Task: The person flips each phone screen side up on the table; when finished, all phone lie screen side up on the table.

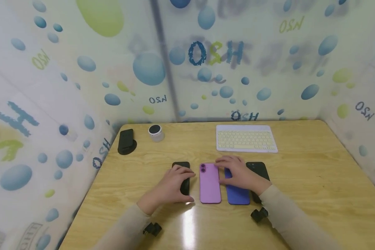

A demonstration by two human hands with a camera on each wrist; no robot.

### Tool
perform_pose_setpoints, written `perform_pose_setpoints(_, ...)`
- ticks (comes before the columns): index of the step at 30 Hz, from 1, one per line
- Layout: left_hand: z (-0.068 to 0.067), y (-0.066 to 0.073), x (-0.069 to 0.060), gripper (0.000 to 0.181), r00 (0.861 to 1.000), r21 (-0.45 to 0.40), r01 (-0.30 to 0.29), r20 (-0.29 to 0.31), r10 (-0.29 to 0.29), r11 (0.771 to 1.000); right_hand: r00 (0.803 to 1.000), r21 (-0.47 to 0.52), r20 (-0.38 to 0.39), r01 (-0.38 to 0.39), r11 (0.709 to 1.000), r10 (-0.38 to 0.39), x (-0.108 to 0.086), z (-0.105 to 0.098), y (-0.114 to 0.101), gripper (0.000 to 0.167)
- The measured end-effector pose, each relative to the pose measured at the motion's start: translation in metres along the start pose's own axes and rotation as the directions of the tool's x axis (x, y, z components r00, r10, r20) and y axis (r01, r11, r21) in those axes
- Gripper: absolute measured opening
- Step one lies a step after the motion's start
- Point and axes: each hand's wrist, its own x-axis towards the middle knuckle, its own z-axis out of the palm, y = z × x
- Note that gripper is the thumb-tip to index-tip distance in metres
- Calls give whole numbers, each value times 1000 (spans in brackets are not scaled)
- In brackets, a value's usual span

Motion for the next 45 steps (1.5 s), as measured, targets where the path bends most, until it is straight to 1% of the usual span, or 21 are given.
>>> perform_pose_setpoints(3,1,7,4,83,1000,14,-7,12,7,1000,1000,6,0,17,1000,-17,-3,-2,2,58)
perform_pose_setpoints(9,5,15,9,89,998,53,-30,52,28,998,1000,9,19,-15,1000,14,-5,2,4,60)
perform_pose_setpoints(15,8,21,12,93,998,57,-19,60,15,998,1000,20,11,-29,999,28,-6,4,4,62)
perform_pose_setpoints(20,11,24,15,98,999,75,-1,49,-3,997,1000,20,1,-24,1000,24,-5,4,5,62)
perform_pose_setpoints(26,13,27,17,95,1000,83,11,27,-13,996,1000,28,-10,-28,999,29,-4,5,5,63)
perform_pose_setpoints(30,14,27,17,95,1000,88,21,16,-23,996,999,59,-9,-53,997,54,-4,7,6,63)
perform_pose_setpoints(38,15,25,16,95,1000,69,24,-5,-24,997,993,138,-24,-107,985,112,-3,8,6,67)
perform_pose_setpoints(45,16,24,16,94,1000,55,27,-4,-27,998,989,168,-73,-113,979,126,-1,8,6,71)
